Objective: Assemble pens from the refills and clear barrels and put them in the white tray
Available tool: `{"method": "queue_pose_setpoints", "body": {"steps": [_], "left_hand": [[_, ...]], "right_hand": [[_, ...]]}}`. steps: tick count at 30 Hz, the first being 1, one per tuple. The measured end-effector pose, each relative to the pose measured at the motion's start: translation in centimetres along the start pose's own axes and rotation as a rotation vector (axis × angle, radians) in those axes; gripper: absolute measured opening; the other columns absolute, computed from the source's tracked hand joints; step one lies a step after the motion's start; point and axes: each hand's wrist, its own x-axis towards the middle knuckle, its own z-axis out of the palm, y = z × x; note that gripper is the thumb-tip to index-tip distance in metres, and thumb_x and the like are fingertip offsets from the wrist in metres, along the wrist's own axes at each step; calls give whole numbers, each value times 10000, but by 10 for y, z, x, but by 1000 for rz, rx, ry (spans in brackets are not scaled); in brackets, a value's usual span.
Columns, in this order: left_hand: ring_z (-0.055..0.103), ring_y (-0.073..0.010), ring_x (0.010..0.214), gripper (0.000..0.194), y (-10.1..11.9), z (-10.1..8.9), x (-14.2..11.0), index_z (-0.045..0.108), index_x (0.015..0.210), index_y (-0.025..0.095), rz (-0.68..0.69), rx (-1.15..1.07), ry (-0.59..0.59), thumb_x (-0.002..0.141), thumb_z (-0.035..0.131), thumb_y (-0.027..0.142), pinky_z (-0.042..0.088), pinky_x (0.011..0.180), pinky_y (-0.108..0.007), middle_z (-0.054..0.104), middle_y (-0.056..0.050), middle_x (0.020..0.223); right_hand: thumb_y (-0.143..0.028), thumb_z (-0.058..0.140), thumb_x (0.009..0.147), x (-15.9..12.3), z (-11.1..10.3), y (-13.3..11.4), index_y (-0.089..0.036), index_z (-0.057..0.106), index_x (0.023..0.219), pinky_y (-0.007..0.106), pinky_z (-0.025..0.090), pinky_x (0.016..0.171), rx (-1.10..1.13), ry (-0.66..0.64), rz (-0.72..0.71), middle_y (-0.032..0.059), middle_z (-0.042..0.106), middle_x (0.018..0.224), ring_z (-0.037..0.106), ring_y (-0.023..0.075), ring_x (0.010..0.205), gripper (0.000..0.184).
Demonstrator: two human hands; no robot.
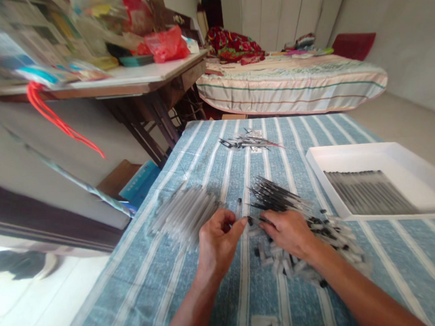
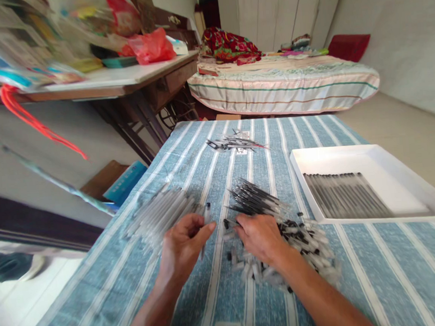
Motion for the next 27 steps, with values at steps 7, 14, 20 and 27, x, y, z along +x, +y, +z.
{"method": "queue_pose_setpoints", "body": {"steps": [7,14,20,27], "left_hand": [[415,-52,414,225,-3,-1,5,538,672,156,-186,-533,80,664,707,304,291,409,-174,523,59,499],[482,-58,417,210,0,-5,8,610,794,136,-210,-685,123,660,712,263,336,404,-174,629,22,588],[495,-64,424,169,4,-10,10,598,754,134,-211,-758,184,667,693,244,343,404,-173,632,15,593],[496,-60,436,159,2,-12,11,583,736,134,-204,-795,176,683,686,244,351,412,-170,633,12,610]], "right_hand": [[-324,399,886,3,0,-14,-225,630,920,258,378,558,-258,-117,1,79,706,739,670,234,726,254],[-242,380,882,2,5,-9,-196,633,828,243,366,554,-191,-39,-55,76,704,730,650,195,659,263],[-286,502,801,-4,6,-6,-174,622,727,196,355,492,505,48,0,-11,591,559,528,106,515,180],[-262,540,752,-11,1,-16,-158,590,699,188,382,450,980,-90,52,-38,537,541,503,82,462,127]]}}
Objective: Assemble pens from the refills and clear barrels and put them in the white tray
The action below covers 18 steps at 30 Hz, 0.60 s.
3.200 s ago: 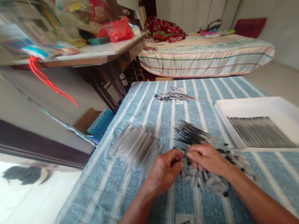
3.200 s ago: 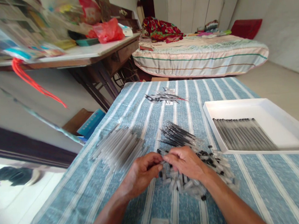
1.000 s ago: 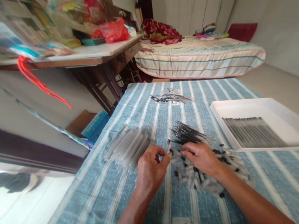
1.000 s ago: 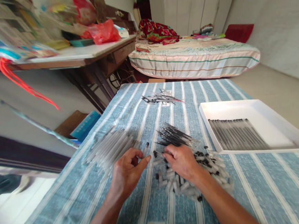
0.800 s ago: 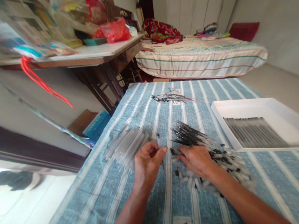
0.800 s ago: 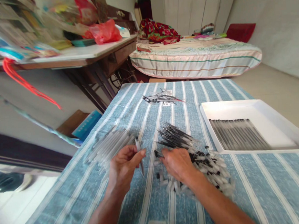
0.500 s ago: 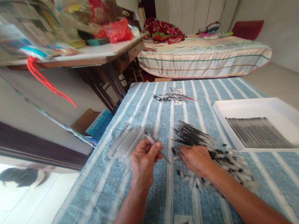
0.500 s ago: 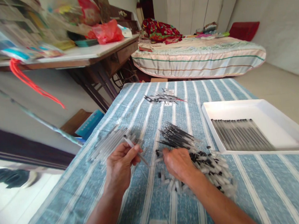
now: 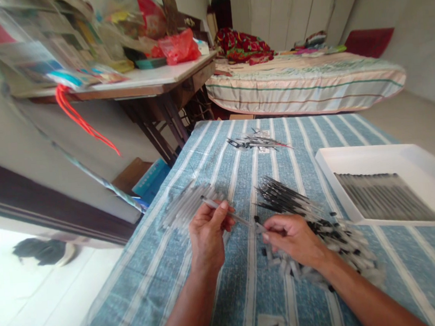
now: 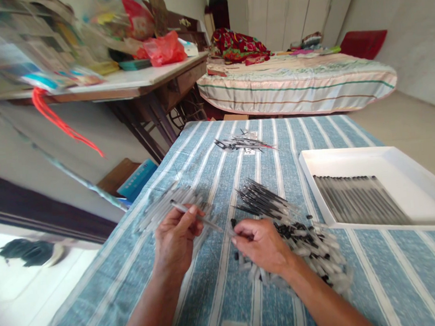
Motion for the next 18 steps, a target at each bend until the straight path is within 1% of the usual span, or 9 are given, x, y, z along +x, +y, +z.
{"method": "queue_pose_setpoints", "body": {"steps": [4,9,12,15,18], "left_hand": [[494,-56,434,153,-1,2,-3,582,737,137,-22,4,-6,686,685,239,353,414,-168,633,18,606],[495,-55,433,149,-6,4,-5,584,708,135,-28,30,-53,700,682,246,355,413,-166,630,18,596],[506,-64,432,153,-9,4,-5,586,699,134,-39,31,-69,699,679,257,365,407,-173,638,7,606],[527,-75,436,170,-11,4,-4,583,698,134,-66,35,-87,704,675,277,384,405,-181,657,-11,632],[536,-85,428,187,-13,5,-4,580,692,133,-93,41,-84,695,682,290,406,408,-192,656,-16,619]], "right_hand": [[-246,544,749,1,4,-1,-160,592,699,190,403,457,24,-34,29,-38,558,521,525,88,463,110],[-252,549,748,0,7,-4,-162,598,699,187,421,460,22,3,9,-37,563,521,554,94,468,114],[-269,538,766,-1,7,-4,-166,601,711,193,434,471,3,27,-27,-26,584,560,568,101,485,133],[-257,512,795,-2,6,-3,-167,604,720,201,435,508,-101,49,-102,-8,606,615,564,100,515,149],[-238,493,810,-2,6,-2,-172,600,706,199,410,523,-206,79,-179,-15,578,588,535,94,518,164]]}}
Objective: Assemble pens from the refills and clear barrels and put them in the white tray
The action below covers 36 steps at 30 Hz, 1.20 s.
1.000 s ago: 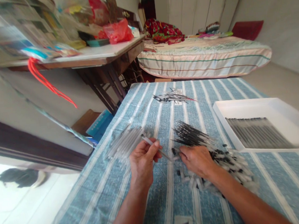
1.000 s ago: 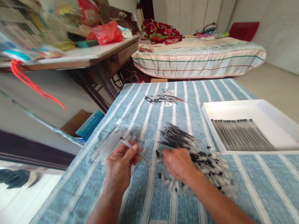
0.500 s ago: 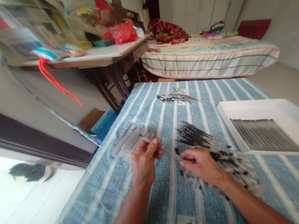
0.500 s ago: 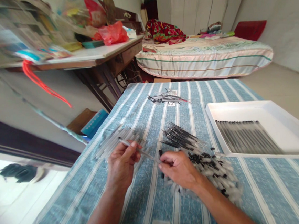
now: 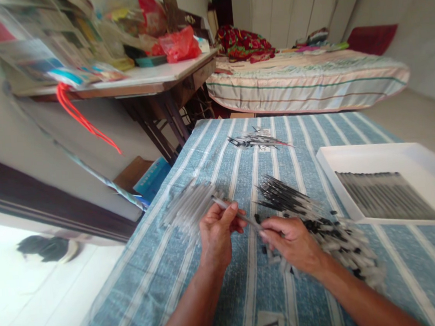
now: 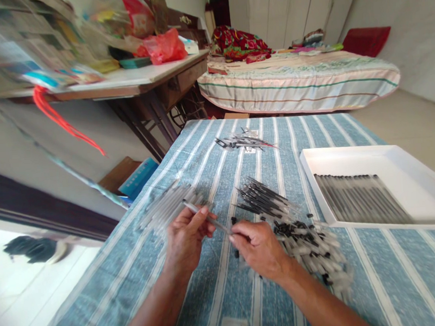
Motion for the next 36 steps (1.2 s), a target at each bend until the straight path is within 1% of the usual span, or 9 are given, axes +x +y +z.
{"method": "queue_pose_setpoints", "body": {"steps": [10,12,14,18,24,28,32,34,36], "left_hand": [[527,-84,415,176,-4,6,-3,570,680,151,-17,4,-12,672,696,273,422,417,-197,645,14,597],[520,-83,421,182,-4,8,-4,580,682,156,-16,22,-19,667,704,288,420,426,-199,645,19,598],[528,-95,445,183,-4,11,-4,601,661,154,-33,66,-92,683,695,310,434,460,-206,619,22,543],[517,-111,453,183,-7,15,-6,632,640,170,-44,150,-183,680,697,337,417,453,-211,581,21,491],[533,-126,497,159,-8,17,-10,682,737,212,-21,176,-203,684,691,361,444,498,-236,637,4,594],[542,-130,516,323,-3,22,-12,673,899,188,-33,182,-144,640,720,376,441,486,-235,685,-20,691],[528,-125,484,311,1,22,-10,675,801,148,-56,259,-132,597,739,376,429,466,-228,677,-29,610],[519,-122,467,300,0,21,-8,675,769,144,-58,300,-141,589,740,374,426,466,-226,659,-20,560],[519,-122,459,288,-1,22,-8,672,756,142,-50,327,-137,589,735,368,423,459,-227,658,-20,555]], "right_hand": [[-215,501,792,1,2,-1,-168,562,611,181,350,487,-26,14,43,-35,506,512,474,83,482,197],[-225,504,804,4,-1,-3,-166,566,592,178,335,496,-91,9,9,-37,507,509,460,78,488,229],[-247,497,829,8,-6,-4,-171,590,611,179,331,518,-178,22,-62,-41,519,522,453,74,499,249],[-245,493,845,12,-15,-6,-187,632,641,180,366,608,-313,40,-187,-26,589,589,521,86,583,254],[-150,518,776,12,-25,-14,-195,654,649,167,368,588,-325,11,-161,-32,644,628,551,81,583,192],[-208,512,788,11,-70,-3,-182,633,613,186,336,526,-455,203,-20,-18,605,574,501,92,522,214],[-285,480,810,0,-141,26,-199,648,641,220,311,516,-795,433,394,20,637,607,548,137,572,253],[-291,468,809,-8,-166,39,-210,655,651,235,305,524,-931,440,596,42,661,656,579,163,639,258],[-293,478,798,-13,-179,50,-213,664,654,242,307,525,-954,414,672,51,673,675,595,175,662,248]]}}
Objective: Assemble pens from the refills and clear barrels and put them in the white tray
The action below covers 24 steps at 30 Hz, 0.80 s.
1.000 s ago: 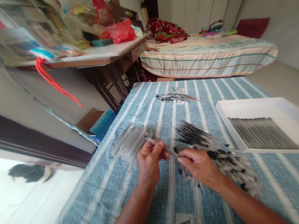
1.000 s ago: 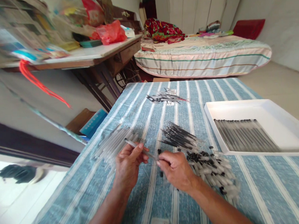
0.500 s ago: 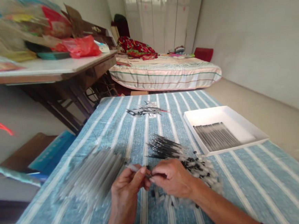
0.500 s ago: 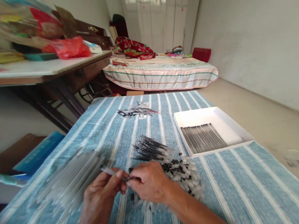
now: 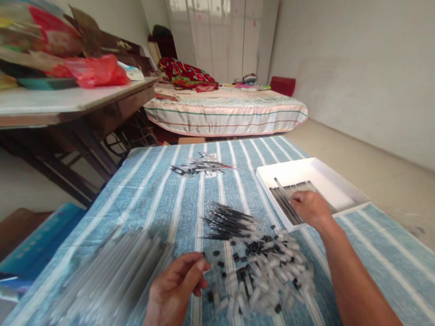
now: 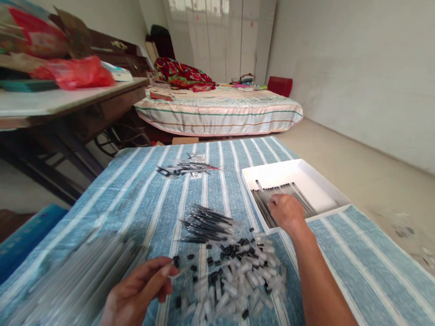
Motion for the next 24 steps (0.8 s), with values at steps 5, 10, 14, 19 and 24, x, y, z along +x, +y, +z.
{"method": "queue_pose_setpoints", "body": {"steps": [5,10,14,19,24], "left_hand": [[529,-126,460,260,-6,5,-1,661,764,146,17,56,-2,610,700,351,413,432,-232,682,-30,618],[526,-122,465,258,-11,5,1,649,776,147,27,116,3,643,658,368,405,433,-226,664,-12,588],[537,-131,465,289,-12,3,3,647,773,150,5,162,-36,620,662,395,418,439,-237,656,-7,574],[541,-132,466,292,-16,4,3,646,781,159,34,181,-3,625,641,406,406,430,-230,641,10,559],[550,-139,464,263,-16,4,3,646,758,176,16,247,-19,618,643,398,411,437,-225,595,36,488]], "right_hand": [[-315,507,781,4,10,7,-204,704,688,245,336,530,-19,-91,36,69,690,693,621,187,677,244],[-338,517,785,6,12,5,-199,728,755,241,381,580,-42,-137,69,78,713,782,644,198,761,255],[-344,511,797,6,11,0,-204,733,783,252,401,605,-52,-155,74,90,715,827,648,214,807,263],[-347,514,798,5,10,-3,-208,730,793,255,402,595,-60,-172,87,86,716,836,651,214,800,256],[-369,501,800,4,8,0,-217,721,792,256,396,581,-63,-184,87,75,715,815,647,212,795,268]]}}
